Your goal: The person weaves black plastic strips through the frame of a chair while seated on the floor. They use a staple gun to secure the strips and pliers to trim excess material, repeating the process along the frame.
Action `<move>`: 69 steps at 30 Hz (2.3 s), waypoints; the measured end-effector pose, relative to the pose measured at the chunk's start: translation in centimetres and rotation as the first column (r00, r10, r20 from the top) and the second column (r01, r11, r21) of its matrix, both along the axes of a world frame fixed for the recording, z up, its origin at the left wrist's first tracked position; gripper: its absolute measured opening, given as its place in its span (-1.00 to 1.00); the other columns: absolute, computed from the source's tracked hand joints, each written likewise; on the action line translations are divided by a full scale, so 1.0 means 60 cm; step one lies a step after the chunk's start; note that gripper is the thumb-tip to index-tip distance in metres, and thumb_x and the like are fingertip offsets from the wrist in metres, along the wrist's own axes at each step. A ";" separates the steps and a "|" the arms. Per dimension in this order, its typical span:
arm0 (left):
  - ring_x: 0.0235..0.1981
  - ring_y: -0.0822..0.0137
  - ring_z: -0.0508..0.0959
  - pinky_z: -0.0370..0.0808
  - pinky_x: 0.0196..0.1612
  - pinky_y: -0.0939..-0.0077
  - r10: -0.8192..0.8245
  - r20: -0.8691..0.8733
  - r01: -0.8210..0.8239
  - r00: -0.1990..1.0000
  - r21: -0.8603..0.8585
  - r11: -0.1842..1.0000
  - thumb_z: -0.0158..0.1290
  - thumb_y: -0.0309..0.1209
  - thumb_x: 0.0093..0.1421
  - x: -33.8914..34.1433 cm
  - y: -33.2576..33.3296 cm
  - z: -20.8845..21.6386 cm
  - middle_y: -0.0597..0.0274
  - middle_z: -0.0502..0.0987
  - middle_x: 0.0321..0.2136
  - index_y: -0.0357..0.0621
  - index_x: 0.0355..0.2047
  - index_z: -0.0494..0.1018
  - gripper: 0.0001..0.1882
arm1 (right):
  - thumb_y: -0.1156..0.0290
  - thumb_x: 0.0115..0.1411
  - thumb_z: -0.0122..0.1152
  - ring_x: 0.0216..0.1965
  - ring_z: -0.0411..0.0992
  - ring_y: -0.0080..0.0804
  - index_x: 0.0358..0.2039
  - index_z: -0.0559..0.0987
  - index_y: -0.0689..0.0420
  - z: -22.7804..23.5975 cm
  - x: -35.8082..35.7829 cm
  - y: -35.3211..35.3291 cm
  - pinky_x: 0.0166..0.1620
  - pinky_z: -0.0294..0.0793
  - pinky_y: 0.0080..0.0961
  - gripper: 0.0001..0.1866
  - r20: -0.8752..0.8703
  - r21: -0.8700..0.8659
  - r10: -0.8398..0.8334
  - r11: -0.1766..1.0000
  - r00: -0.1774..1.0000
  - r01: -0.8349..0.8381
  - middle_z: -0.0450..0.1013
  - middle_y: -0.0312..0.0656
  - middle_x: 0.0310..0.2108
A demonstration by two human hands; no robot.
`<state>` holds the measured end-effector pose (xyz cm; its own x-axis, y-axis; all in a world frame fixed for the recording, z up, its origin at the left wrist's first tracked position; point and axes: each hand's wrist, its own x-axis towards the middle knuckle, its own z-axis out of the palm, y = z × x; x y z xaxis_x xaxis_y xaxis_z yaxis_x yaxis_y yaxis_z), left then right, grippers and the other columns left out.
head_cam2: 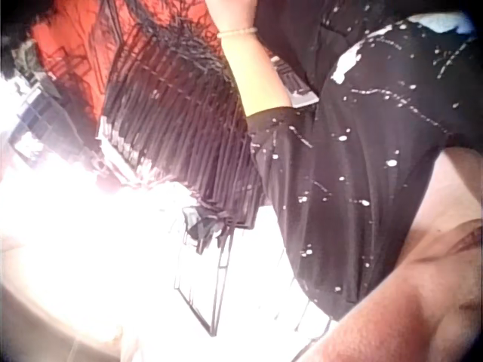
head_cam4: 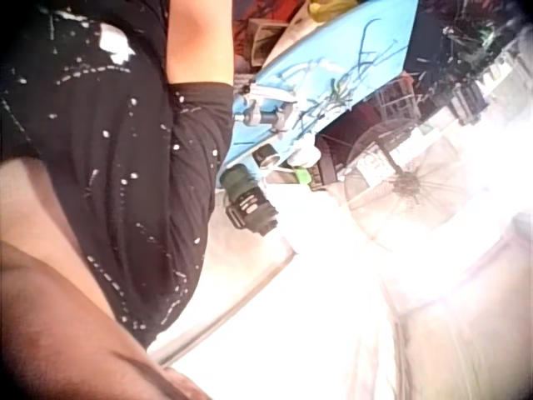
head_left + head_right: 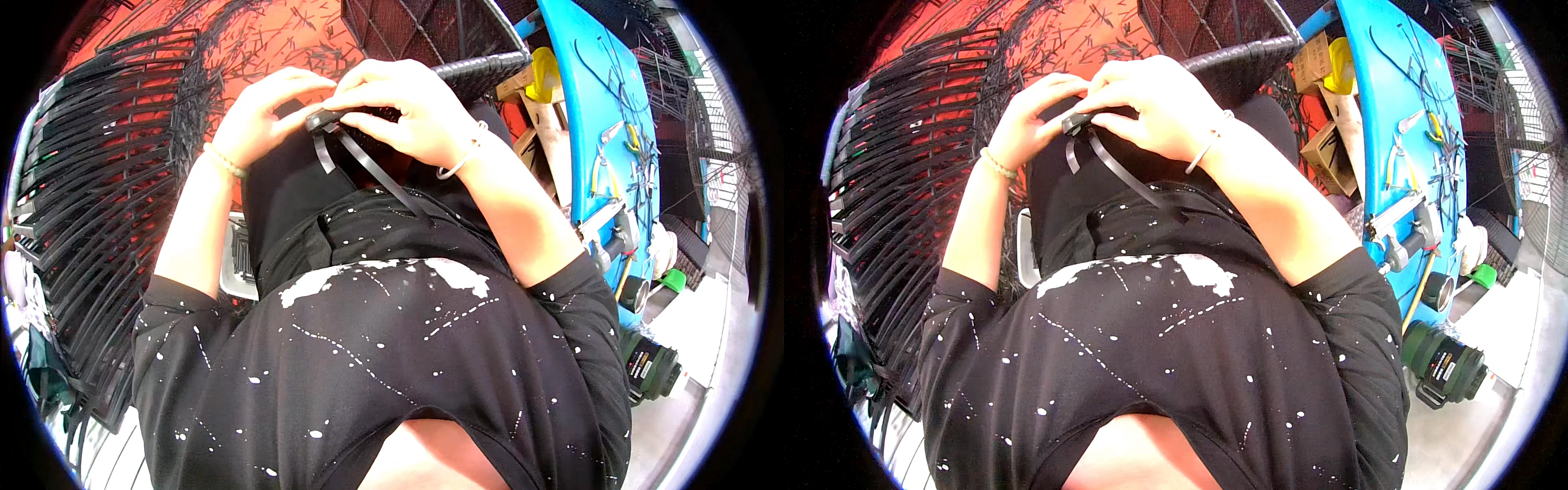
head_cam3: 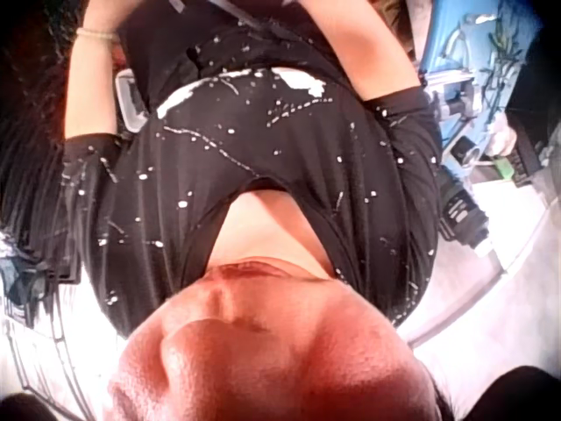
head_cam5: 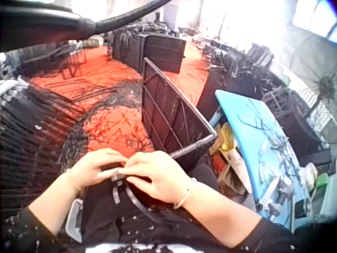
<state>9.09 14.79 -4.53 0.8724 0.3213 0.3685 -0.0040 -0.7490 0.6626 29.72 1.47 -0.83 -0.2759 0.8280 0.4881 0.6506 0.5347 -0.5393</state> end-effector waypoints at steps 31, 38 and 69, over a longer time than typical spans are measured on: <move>-0.40 0.59 0.59 0.55 -0.25 0.69 0.035 -0.310 -0.309 0.950 -0.921 0.238 0.15 -0.36 0.24 0.022 0.009 -0.014 0.41 0.62 -0.40 -0.13 -0.23 0.59 -0.85 | 0.40 -0.05 0.40 -0.27 0.46 -0.53 -0.45 0.61 -0.01 -0.025 -0.063 -0.069 -0.18 0.32 -0.46 -0.87 0.225 0.416 -0.264 0.896 0.938 0.152 0.48 -0.47 -0.32; -0.37 0.66 0.46 0.24 -0.32 0.67 -0.017 -0.325 -0.302 0.945 -0.895 0.328 0.24 -0.22 0.15 0.016 -0.005 -0.026 0.54 0.58 -0.45 0.04 -0.40 0.62 -0.86 | 0.40 -0.02 0.40 -0.28 0.45 -0.52 -0.44 0.60 -0.01 -0.025 -0.065 -0.069 -0.18 0.31 -0.45 -0.87 0.232 0.380 -0.276 0.908 0.933 0.175 0.48 -0.47 -0.33; -0.27 0.53 0.58 0.45 -0.09 0.61 -0.089 -0.109 -0.092 0.990 -0.980 0.176 0.18 -0.29 0.21 0.015 -0.017 -0.019 0.37 0.64 -0.31 -0.15 -0.20 0.63 -0.76 | 0.41 -0.02 0.38 -0.30 0.47 -0.43 -0.46 0.61 0.02 -0.008 -0.056 -0.070 -0.19 0.34 -0.40 -0.89 0.127 0.301 -0.211 0.939 0.969 0.165 0.51 -0.40 -0.36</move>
